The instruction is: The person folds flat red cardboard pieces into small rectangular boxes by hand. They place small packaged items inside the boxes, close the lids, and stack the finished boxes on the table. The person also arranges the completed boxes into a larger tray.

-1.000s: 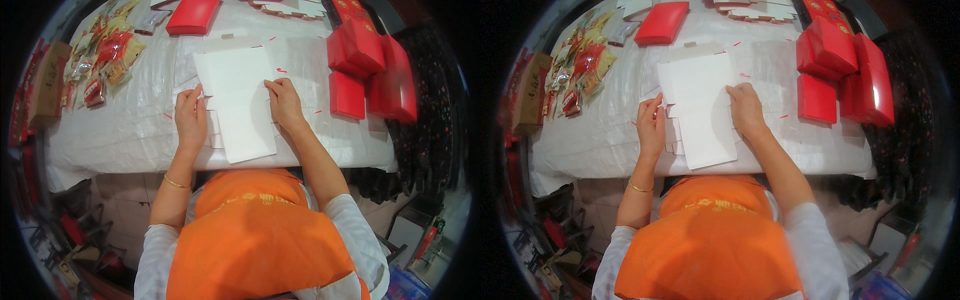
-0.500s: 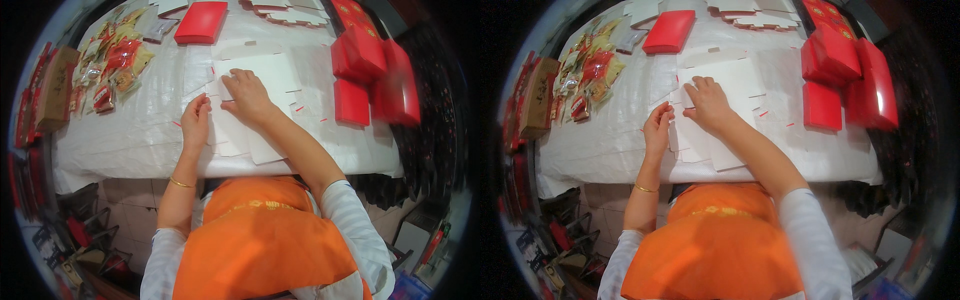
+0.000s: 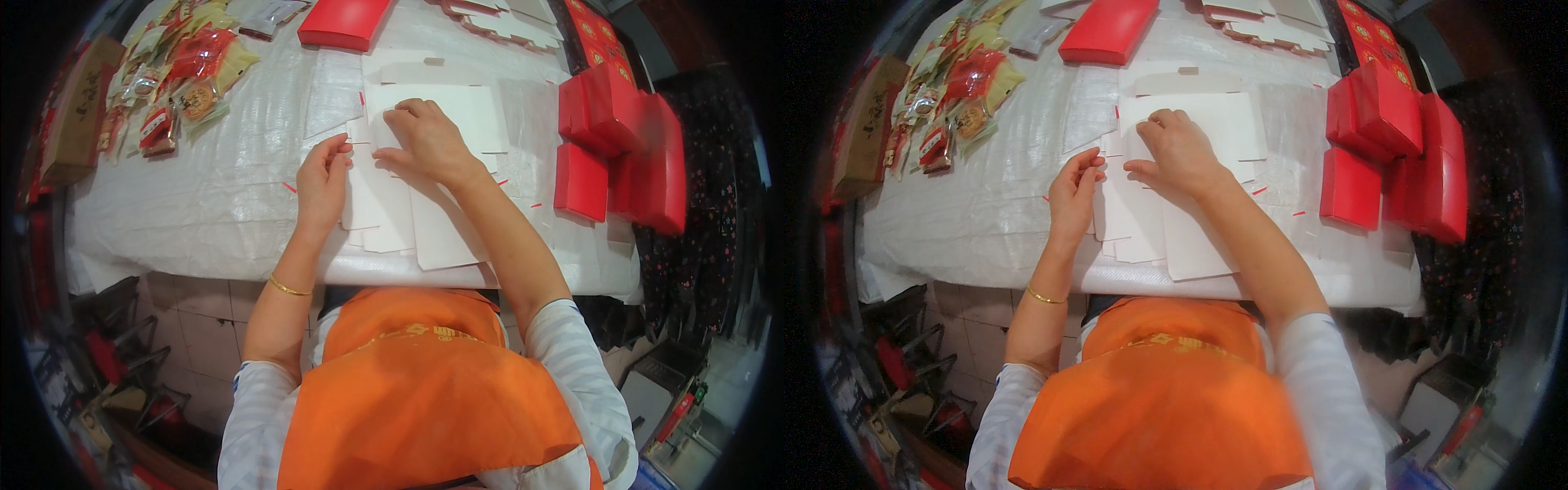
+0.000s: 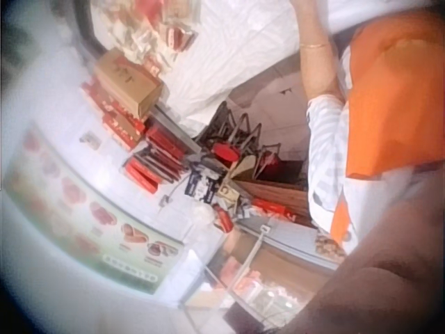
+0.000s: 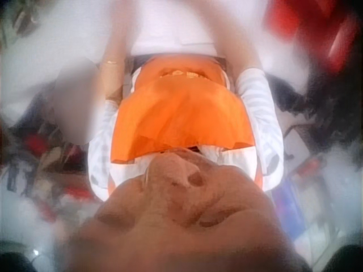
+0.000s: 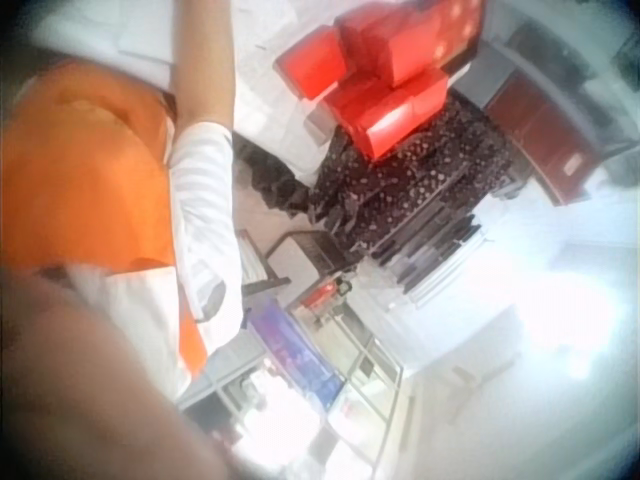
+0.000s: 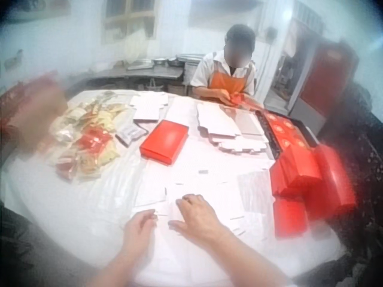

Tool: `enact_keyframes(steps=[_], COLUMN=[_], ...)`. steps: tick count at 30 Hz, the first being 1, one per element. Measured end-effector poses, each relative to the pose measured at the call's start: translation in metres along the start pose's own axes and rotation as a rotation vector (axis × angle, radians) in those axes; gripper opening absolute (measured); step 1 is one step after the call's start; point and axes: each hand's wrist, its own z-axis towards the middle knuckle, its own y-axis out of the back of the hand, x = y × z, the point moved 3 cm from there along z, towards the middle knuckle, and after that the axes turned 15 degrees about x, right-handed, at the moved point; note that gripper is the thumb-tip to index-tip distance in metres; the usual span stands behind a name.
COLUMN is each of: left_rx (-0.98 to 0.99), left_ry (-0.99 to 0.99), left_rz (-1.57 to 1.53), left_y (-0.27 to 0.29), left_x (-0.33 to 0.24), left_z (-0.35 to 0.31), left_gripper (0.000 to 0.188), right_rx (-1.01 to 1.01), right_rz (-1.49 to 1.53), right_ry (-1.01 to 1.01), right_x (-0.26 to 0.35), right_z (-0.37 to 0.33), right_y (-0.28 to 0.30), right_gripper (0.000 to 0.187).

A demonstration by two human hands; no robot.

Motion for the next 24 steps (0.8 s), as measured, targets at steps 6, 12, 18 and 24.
enact_keyframes(steps=[6, 12, 18, 24], left_rx=[0.013, 0.032, 0.015, 0.016], left_ry=[-0.021, -0.034, -0.053, -0.210], left_rz=[0.055, 0.181, 0.188, 0.555], left_y=[0.002, -0.003, -0.003, -0.018], left_x=[0.008, -0.002, -0.010, -0.042], left_z=[0.003, 0.010, 0.020, 0.025], left_gripper=[0.031, 0.032, 0.027, 0.032], right_rx=[0.028, -0.021, -0.040, -0.103], right_rz=[0.003, -0.080, -0.055, 0.343], right_ry=[-0.007, 0.012, 0.017, 0.050], right_x=[-0.001, 0.004, 0.015, -0.007], right_z=[0.002, 0.002, 0.000, 0.010], right_y=[0.002, -0.002, -0.003, 0.003], right_gripper=[0.064, 0.053, 0.038, 0.031])
